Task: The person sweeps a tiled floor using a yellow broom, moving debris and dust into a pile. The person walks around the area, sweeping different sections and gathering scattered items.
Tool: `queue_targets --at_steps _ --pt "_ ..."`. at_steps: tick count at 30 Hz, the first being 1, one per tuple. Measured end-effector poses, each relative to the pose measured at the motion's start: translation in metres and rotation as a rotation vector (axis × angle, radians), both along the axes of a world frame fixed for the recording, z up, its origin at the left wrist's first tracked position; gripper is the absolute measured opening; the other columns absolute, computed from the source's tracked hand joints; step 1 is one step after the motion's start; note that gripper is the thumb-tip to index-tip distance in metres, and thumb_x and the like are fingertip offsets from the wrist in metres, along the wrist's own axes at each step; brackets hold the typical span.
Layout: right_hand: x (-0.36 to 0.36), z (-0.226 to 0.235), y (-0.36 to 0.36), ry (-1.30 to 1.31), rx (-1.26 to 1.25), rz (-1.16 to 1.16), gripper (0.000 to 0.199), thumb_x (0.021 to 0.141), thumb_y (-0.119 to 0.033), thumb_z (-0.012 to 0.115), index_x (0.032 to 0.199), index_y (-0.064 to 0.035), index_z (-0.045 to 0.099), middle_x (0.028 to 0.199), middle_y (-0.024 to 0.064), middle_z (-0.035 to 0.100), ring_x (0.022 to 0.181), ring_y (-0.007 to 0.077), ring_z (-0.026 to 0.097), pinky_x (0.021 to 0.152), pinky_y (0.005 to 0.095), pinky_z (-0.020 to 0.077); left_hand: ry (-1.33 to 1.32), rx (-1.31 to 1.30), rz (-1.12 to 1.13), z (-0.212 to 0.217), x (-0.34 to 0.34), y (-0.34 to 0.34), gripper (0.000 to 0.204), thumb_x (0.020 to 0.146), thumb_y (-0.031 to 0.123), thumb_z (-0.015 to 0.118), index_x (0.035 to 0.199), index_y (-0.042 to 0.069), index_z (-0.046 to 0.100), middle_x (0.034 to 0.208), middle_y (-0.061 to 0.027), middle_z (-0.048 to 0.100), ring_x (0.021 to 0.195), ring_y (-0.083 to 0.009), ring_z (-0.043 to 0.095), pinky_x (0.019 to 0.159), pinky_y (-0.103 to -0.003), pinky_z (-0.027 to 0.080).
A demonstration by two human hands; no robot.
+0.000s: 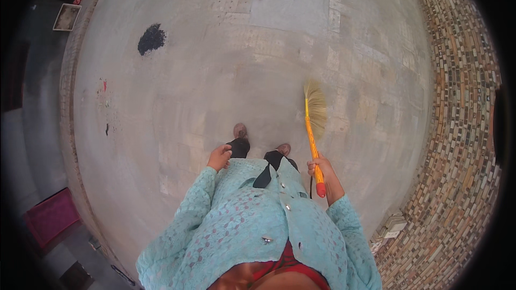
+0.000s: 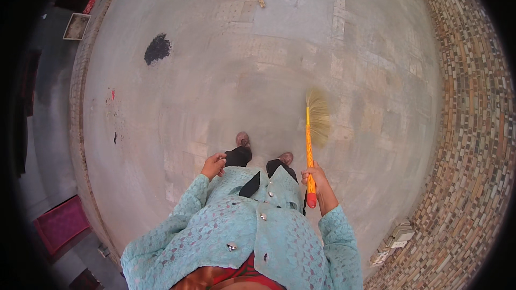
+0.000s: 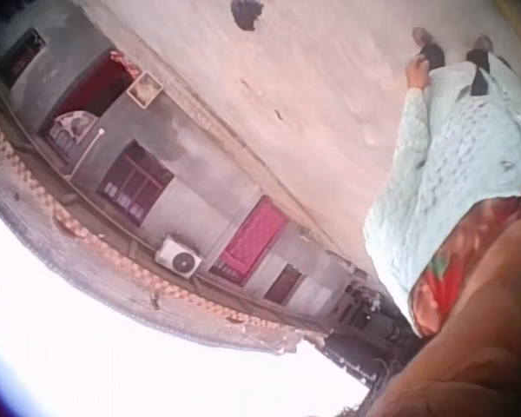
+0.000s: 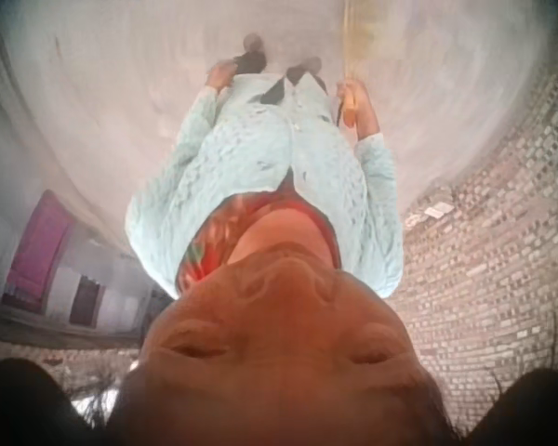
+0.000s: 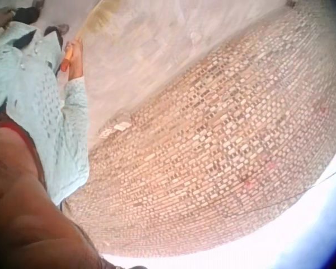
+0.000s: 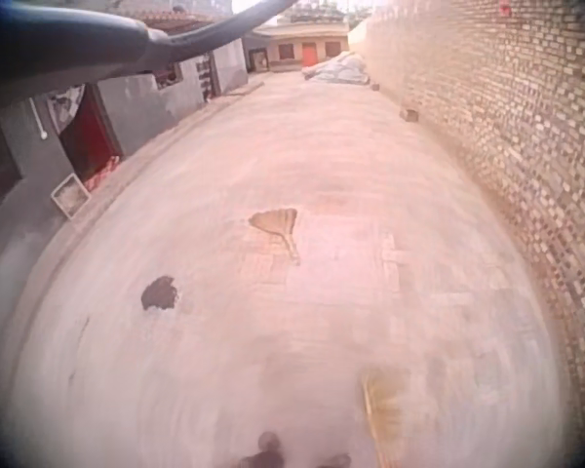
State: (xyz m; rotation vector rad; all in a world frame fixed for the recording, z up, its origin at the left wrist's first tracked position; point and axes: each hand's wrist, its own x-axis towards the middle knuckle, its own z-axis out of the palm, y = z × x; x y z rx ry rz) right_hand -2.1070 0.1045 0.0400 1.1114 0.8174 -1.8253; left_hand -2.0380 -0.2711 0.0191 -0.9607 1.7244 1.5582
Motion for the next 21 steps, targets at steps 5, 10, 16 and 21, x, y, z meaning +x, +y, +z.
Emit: queue_targets --at_steps 5,10,16,21 --pt "-0.048 0.027 -0.104 -0.029 -0.126 0.157 0.045 0.071 0.005 0.042 0.106 -0.0169 0.024 0.064 0.0058 0.041 0.044 0.0086 0.041 0.038 0.0208 0.0352 0.136 0.116 -0.023 0.027 -0.019 0.011 0.030 0.078 0.017 0.049 0.105 0.004 0.047 0.069 -0.0024 0.050 0.049 -0.0099 0.050 0.041 -0.023 0.043" --pt "-0.076 0.014 -0.168 0.017 -0.445 0.271 0.044 0.071 0.004 0.044 0.108 -0.0130 0.028 0.066 0.0056 0.041 0.044 0.0076 0.040 0.040 0.0192 0.0341 0.210 0.219 0.025 0.052 -0.025 0.012 0.027 0.080 0.016 0.048 0.104 0.004 0.047 0.067 -0.0014 0.048 0.049 -0.0082 0.049 0.042 -0.022 0.042" --pt "-0.079 0.038 -0.190 0.120 -0.529 0.233 0.048 0.069 0.004 0.044 0.113 -0.0105 0.033 0.069 0.0062 0.042 0.046 0.0053 0.038 0.041 0.0174 0.0334 0.258 0.269 0.107 0.067 -0.020 0.006 0.026 0.079 0.016 0.047 0.103 0.004 0.049 0.065 -0.0012 0.048 0.050 -0.0085 0.049 0.041 -0.022 0.041" --pt "-0.054 0.081 -0.110 0.206 -0.377 0.096 0.051 0.069 0.004 0.043 0.116 -0.0099 0.032 0.074 0.0084 0.043 0.045 0.0042 0.037 0.039 0.0163 0.0340 0.219 0.230 0.044 0.071 -0.020 0.014 0.027 0.080 0.017 0.047 0.103 0.003 0.048 0.068 -0.0013 0.048 0.049 -0.0080 0.048 0.043 -0.021 0.042"
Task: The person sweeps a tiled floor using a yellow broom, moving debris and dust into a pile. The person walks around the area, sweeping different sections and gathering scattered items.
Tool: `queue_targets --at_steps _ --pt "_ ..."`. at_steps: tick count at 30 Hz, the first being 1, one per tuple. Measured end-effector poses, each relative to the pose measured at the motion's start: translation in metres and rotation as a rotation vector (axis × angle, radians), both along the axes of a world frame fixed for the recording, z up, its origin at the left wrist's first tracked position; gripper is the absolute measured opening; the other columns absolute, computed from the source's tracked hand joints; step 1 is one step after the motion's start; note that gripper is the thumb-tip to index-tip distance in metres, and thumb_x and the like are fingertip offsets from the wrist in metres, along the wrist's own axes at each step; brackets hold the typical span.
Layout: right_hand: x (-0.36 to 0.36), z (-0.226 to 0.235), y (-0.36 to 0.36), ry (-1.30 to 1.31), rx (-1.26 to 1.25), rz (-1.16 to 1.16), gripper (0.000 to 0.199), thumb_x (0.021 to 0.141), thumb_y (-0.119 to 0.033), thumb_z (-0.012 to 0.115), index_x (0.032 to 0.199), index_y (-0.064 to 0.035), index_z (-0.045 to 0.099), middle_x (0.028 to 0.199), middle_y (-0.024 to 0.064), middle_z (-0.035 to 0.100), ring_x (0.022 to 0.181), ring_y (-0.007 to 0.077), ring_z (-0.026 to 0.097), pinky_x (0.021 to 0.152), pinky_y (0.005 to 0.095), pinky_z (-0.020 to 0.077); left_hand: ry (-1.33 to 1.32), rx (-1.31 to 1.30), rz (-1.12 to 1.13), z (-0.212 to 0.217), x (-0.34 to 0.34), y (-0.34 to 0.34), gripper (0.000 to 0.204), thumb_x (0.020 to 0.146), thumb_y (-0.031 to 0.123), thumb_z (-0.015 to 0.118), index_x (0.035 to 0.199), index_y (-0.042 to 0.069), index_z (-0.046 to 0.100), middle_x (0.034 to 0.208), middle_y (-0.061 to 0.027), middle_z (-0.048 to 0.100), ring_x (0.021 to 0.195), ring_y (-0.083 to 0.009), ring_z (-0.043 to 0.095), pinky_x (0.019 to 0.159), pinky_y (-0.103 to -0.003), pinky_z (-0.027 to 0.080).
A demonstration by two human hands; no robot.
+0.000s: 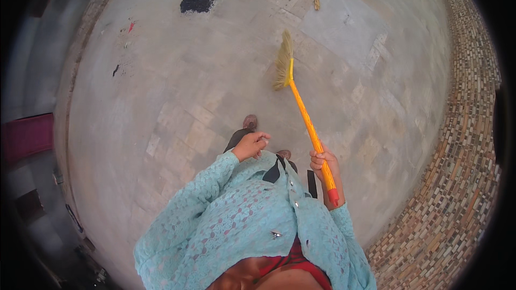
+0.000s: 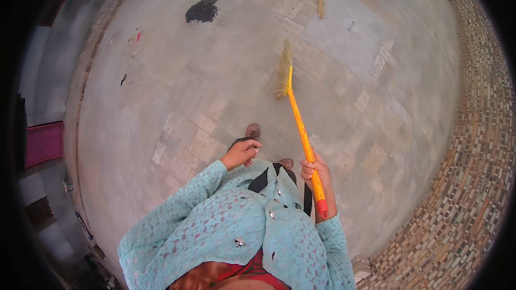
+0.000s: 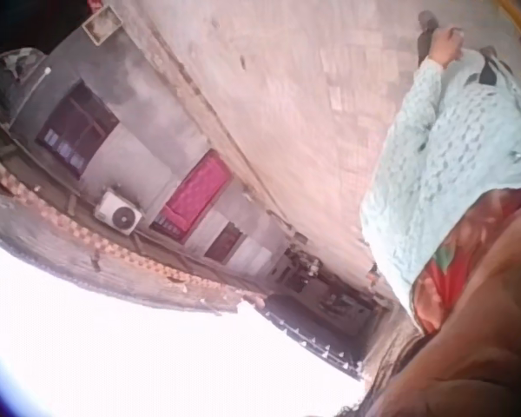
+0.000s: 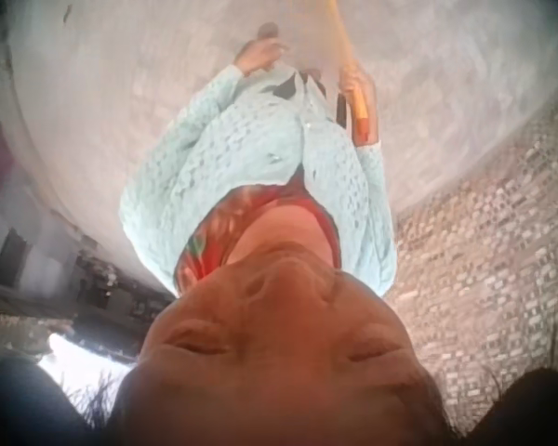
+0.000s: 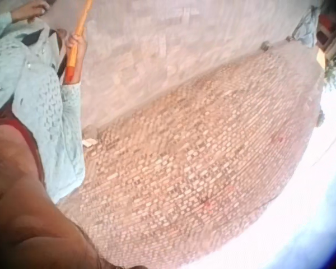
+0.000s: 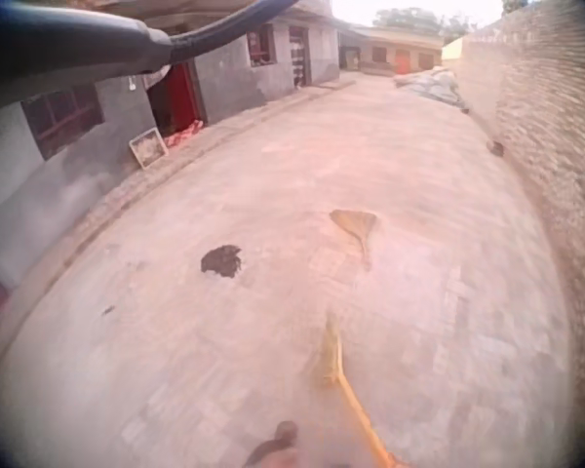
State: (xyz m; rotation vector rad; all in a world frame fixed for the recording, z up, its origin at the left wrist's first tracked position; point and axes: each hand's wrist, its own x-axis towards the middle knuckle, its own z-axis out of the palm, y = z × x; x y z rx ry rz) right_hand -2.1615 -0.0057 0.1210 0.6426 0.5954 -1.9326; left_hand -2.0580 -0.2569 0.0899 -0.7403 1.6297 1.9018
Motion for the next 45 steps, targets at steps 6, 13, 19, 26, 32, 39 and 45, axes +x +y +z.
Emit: queue_targets --at_steps 6,13,19,26,32,39,45 --pt "0.056 0.055 0.136 -0.040 0.286 -0.256 0.054 0.069 0.004 0.042 0.119 -0.0090 0.029 0.073 0.0078 0.043 0.045 0.0040 0.038 0.039 0.0158 0.0349 -0.096 -0.179 0.049 -0.058 0.026 -0.019 0.029 0.077 0.018 0.049 0.102 0.004 0.048 0.069 -0.0023 0.049 0.047 -0.0097 0.048 0.039 -0.023 0.042" --pt "0.111 0.009 0.227 -0.184 0.575 -0.439 0.025 0.071 0.003 0.041 0.095 -0.0023 0.037 0.068 0.0066 0.045 0.045 0.0054 0.041 0.040 0.0171 0.0383 -0.173 -0.208 0.001 -0.046 0.021 0.000 0.028 0.078 0.016 0.049 0.103 0.004 0.048 0.069 -0.0016 0.049 0.046 -0.0096 0.047 0.039 -0.023 0.042" --pt "0.099 -0.062 0.243 -0.357 0.379 -0.482 0.008 0.071 -0.001 0.043 0.076 0.0011 0.036 0.063 0.0046 0.044 0.045 0.0069 0.043 0.042 0.0176 0.0402 -0.121 -0.160 -0.012 -0.045 0.027 0.013 0.028 0.078 0.015 0.049 0.102 0.003 0.049 0.069 -0.0025 0.050 0.046 -0.0095 0.048 0.039 -0.023 0.041" --pt "0.046 -0.075 0.108 -0.331 0.227 -0.186 0.011 0.072 0.001 0.042 0.082 -0.0006 0.036 0.066 0.0055 0.043 0.047 0.0066 0.043 0.043 0.0182 0.0386 -0.080 -0.111 -0.015 -0.028 0.025 0.024 0.028 0.078 0.018 0.049 0.102 0.003 0.047 0.069 -0.0025 0.049 0.049 -0.0091 0.050 0.041 -0.023 0.043" --pt "-0.005 -0.070 -0.025 -0.126 0.062 0.004 0.023 0.072 0.003 0.043 0.090 -0.0089 0.033 0.068 0.0047 0.041 0.049 0.0058 0.043 0.043 0.0175 0.0368 0.003 0.160 0.046 0.005 0.008 0.031 0.030 0.081 0.024 0.047 0.102 0.003 0.048 0.066 -0.0019 0.047 0.050 -0.0088 0.049 0.043 -0.022 0.043" --pt "-0.022 -0.058 -0.168 0.135 0.195 0.313 0.037 0.071 0.005 0.041 0.104 -0.0071 0.032 0.068 0.0073 0.043 0.050 0.0094 0.045 0.042 0.0201 0.0388 -0.078 0.635 0.327 0.023 -0.004 -0.024 0.038 0.083 0.038 0.044 0.100 0.004 0.048 0.068 -0.0036 0.049 0.055 -0.0115 0.052 0.047 -0.023 0.044" --pt "-0.010 -0.054 -0.256 0.430 0.439 0.526 0.061 0.068 -0.003 0.044 0.124 -0.0042 0.021 0.075 0.0117 0.051 0.061 0.0208 0.054 0.051 0.0287 0.0473 -0.079 0.767 0.456 0.034 -0.017 -0.087 0.034 0.076 0.026 0.057 0.097 0.006 0.041 0.074 -0.0067 0.050 0.063 -0.0160 0.055 0.054 -0.029 0.048"
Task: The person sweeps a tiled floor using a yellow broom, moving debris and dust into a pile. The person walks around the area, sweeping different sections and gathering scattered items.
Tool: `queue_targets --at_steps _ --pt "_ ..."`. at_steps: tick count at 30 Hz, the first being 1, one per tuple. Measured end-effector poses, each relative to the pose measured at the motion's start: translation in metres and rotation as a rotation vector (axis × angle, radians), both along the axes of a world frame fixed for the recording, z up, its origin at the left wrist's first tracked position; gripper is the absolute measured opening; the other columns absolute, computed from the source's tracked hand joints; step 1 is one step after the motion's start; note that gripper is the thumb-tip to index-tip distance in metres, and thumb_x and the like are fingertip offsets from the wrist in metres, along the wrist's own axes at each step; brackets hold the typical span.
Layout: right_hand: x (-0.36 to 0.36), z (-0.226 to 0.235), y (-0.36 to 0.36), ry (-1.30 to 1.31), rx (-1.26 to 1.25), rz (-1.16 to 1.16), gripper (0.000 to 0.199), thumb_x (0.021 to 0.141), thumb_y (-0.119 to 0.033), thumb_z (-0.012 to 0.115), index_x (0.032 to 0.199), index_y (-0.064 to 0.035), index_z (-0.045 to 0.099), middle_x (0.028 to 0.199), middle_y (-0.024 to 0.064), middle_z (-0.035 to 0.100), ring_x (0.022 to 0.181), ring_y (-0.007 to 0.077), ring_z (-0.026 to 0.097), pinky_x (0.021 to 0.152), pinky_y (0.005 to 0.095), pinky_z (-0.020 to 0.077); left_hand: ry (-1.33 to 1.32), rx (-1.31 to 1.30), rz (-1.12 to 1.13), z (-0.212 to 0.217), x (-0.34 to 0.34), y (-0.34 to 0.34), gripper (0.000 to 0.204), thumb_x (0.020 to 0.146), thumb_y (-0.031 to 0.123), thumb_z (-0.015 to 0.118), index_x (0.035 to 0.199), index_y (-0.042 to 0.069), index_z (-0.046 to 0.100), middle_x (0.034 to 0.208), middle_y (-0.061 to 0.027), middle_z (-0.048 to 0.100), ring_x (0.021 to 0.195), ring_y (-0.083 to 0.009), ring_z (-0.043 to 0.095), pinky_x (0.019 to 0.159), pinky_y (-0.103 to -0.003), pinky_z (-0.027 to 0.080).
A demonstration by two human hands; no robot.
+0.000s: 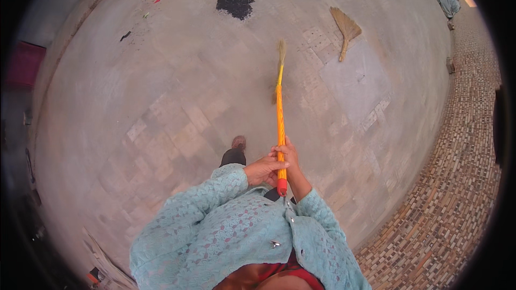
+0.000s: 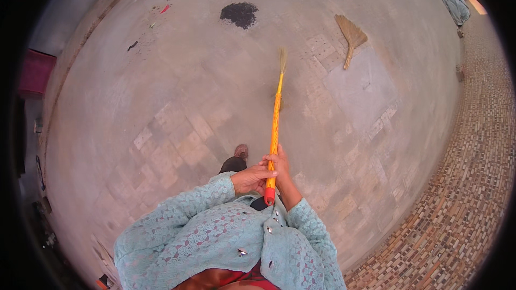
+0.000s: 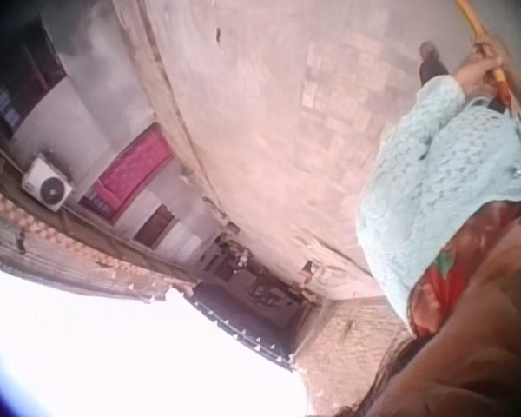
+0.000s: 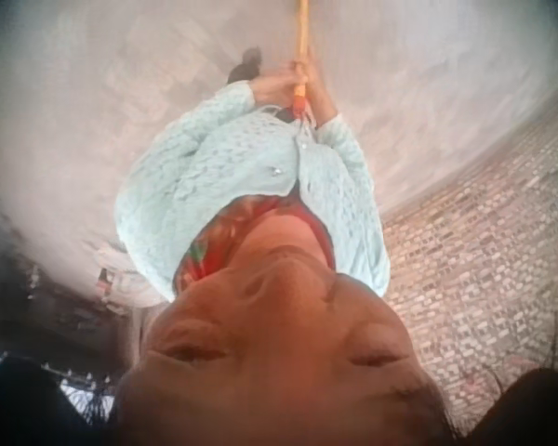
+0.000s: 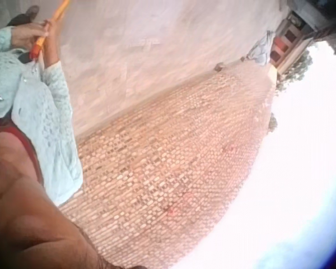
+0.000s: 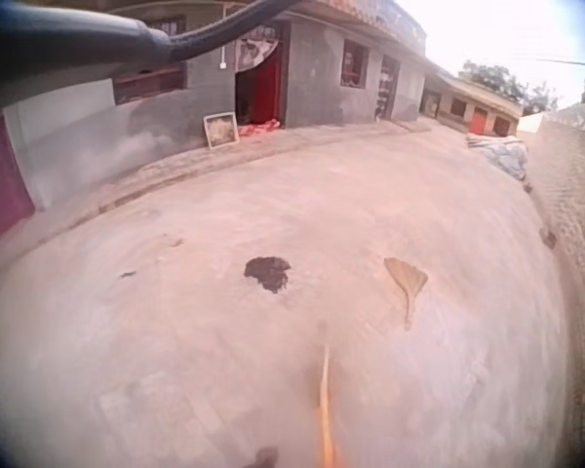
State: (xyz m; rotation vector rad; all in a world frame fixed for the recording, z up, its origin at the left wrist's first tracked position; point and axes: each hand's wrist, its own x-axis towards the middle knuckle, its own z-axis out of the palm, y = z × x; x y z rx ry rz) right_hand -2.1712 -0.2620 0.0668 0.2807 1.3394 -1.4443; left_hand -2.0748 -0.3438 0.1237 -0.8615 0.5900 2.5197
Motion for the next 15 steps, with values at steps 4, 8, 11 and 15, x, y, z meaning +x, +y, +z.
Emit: queue_targets --at_steps 4,8,11,15 --pt "-0.007 -0.006 -0.037 -0.028 0.031 0.072 0.059 0.076 -0.013 0.045 0.128 -0.0065 0.018 0.085 0.0132 0.051 0.072 0.0232 0.056 0.061 0.0320 0.0476 -0.003 0.187 0.118 -0.025 -0.008 -0.026 0.024 0.070 0.003 0.051 0.093 0.004 0.044 0.075 -0.0094 0.051 0.058 -0.0173 0.053 0.050 -0.032 0.048" --pt "-0.035 -0.007 -0.035 -0.117 -0.001 0.124 0.054 0.081 -0.022 0.045 0.127 -0.0077 0.021 0.090 0.0141 0.052 0.079 0.0232 0.055 0.069 0.0329 0.0461 -0.072 0.138 0.265 -0.053 -0.014 -0.092 0.018 0.070 0.002 0.051 0.087 0.001 0.045 0.071 -0.0093 0.051 0.052 -0.0152 0.051 0.044 -0.030 0.044" --pt "-0.057 -0.019 -0.004 -0.123 0.045 0.111 0.050 0.083 -0.020 0.043 0.127 -0.0060 0.022 0.086 0.0115 0.053 0.077 0.0229 0.056 0.066 0.0327 0.0470 -0.125 0.103 0.393 -0.073 -0.021 -0.161 0.019 0.070 0.001 0.050 0.087 0.000 0.041 0.070 -0.0100 0.050 0.047 -0.0113 0.046 0.039 -0.025 0.038" --pt "-0.082 -0.044 0.026 -0.183 0.169 0.006 0.045 0.084 -0.016 0.042 0.124 -0.0044 0.026 0.080 0.0109 0.054 0.072 0.0216 0.056 0.061 0.0320 0.0477 -0.132 0.149 0.565 -0.074 -0.037 -0.221 0.018 0.071 0.001 0.047 0.086 0.002 0.037 0.070 -0.0102 0.048 0.044 -0.0096 0.042 0.037 -0.023 0.035"
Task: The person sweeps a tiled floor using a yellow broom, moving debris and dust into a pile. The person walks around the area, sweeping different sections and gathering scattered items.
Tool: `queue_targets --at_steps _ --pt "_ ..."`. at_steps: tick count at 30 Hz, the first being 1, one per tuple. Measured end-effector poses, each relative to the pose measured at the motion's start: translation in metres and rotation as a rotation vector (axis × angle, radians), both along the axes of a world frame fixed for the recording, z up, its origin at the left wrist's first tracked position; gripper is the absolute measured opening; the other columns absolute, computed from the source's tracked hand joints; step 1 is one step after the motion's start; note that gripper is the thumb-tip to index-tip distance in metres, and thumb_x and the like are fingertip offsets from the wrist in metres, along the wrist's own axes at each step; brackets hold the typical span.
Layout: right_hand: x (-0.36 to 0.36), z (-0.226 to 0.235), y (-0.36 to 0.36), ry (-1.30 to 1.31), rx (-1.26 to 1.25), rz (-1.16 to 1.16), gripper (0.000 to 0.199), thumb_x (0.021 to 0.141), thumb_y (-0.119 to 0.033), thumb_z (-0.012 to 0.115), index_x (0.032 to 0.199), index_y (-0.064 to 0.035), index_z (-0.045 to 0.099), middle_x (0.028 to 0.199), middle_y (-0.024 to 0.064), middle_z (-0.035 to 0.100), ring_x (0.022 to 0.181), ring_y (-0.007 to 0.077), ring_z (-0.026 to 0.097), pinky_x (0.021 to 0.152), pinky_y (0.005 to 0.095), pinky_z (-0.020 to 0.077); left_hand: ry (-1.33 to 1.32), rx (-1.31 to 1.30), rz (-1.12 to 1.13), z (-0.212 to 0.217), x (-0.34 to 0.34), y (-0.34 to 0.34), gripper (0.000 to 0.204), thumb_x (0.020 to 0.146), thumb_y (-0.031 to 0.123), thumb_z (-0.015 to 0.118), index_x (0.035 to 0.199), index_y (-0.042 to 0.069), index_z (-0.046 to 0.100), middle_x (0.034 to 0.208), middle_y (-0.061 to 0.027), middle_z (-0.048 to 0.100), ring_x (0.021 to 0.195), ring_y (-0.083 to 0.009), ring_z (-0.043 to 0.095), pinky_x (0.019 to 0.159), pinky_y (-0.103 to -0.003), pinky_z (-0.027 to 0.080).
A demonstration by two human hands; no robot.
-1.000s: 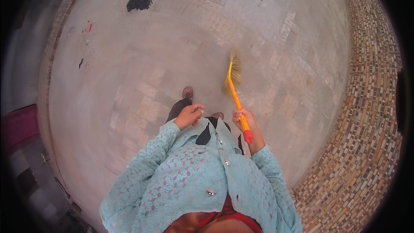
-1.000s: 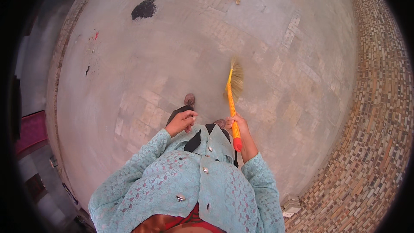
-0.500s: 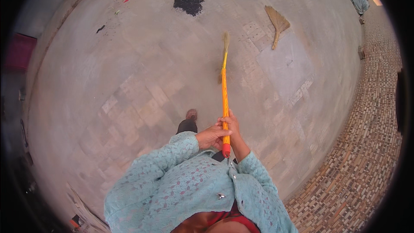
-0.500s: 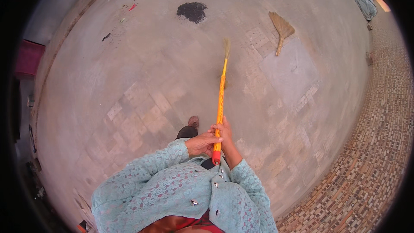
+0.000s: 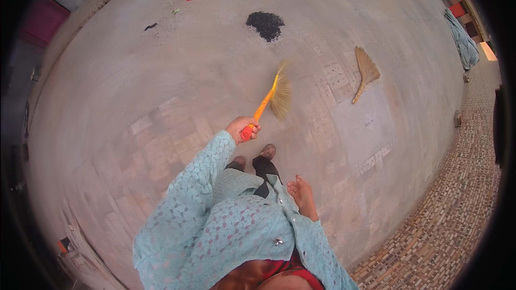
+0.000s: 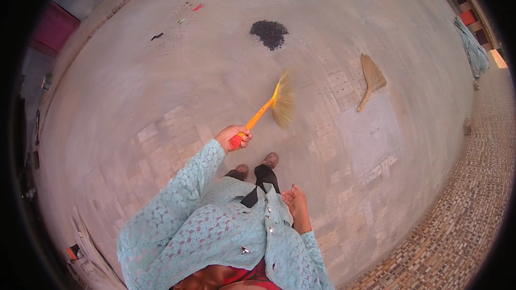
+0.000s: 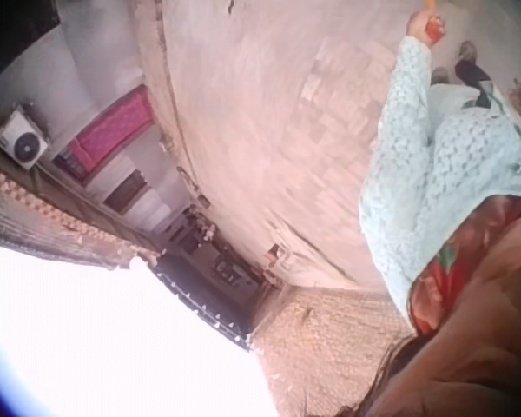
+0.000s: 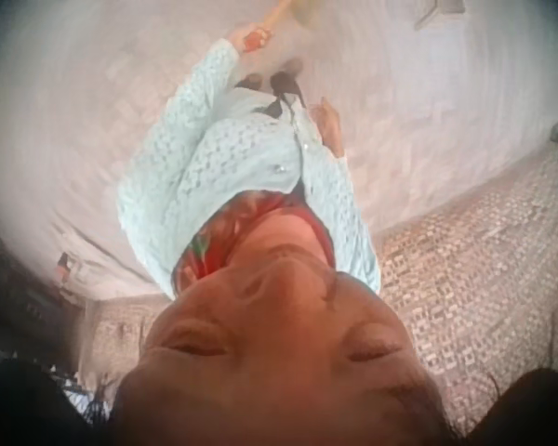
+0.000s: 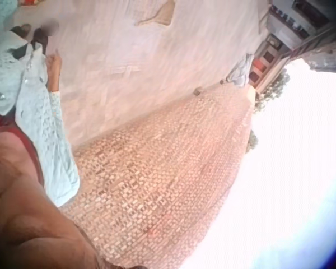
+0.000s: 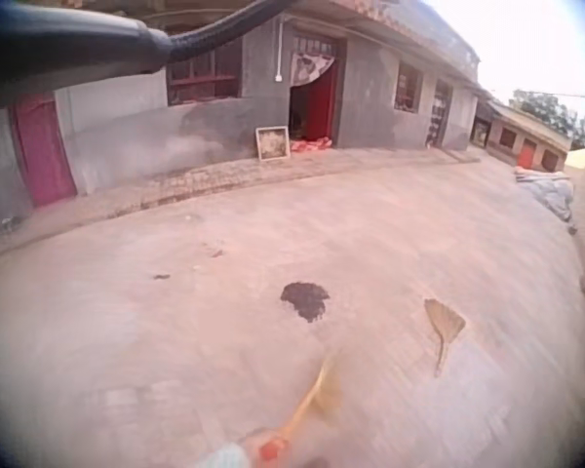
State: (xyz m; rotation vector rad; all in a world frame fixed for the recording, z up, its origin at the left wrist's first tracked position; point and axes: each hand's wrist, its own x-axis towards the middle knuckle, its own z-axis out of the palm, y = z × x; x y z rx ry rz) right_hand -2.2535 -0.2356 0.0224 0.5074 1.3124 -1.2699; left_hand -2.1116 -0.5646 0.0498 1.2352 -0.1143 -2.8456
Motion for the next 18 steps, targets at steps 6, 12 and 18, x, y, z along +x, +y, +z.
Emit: queue_targets --at_steps 6,12,18 --pt "-0.043 -0.024 -0.006 -0.041 0.112 0.050 0.041 0.082 -0.012 0.042 0.121 -0.0034 0.032 0.074 0.0107 0.054 0.066 0.0205 0.056 0.060 0.0318 0.0473 -0.047 -0.160 0.082 0.028 0.023 -0.023 0.019 0.072 0.003 0.048 0.088 0.002 0.038 0.069 -0.0089 0.047 0.044 -0.0091 0.043 0.035 -0.023 0.034" --pt "-0.131 -0.020 -0.052 0.054 0.100 0.230 0.044 0.081 -0.012 0.043 0.122 -0.0029 0.030 0.075 0.0093 0.054 0.066 0.0190 0.056 0.058 0.0293 0.0466 -0.269 -0.413 0.137 0.087 0.064 -0.003 0.025 0.070 0.002 0.052 0.093 0.001 0.040 0.070 -0.0066 0.047 0.042 -0.0090 0.044 0.033 -0.024 0.035" --pt "-0.182 -0.018 -0.164 0.111 -0.070 0.512 0.046 0.080 -0.011 0.043 0.124 -0.0016 0.029 0.077 0.0091 0.055 0.068 0.0182 0.056 0.060 0.0286 0.0468 -0.469 -0.538 0.333 0.115 0.066 0.014 0.024 0.070 0.004 0.055 0.089 0.002 0.041 0.063 -0.0046 0.047 0.038 -0.0094 0.043 0.031 -0.023 0.035"
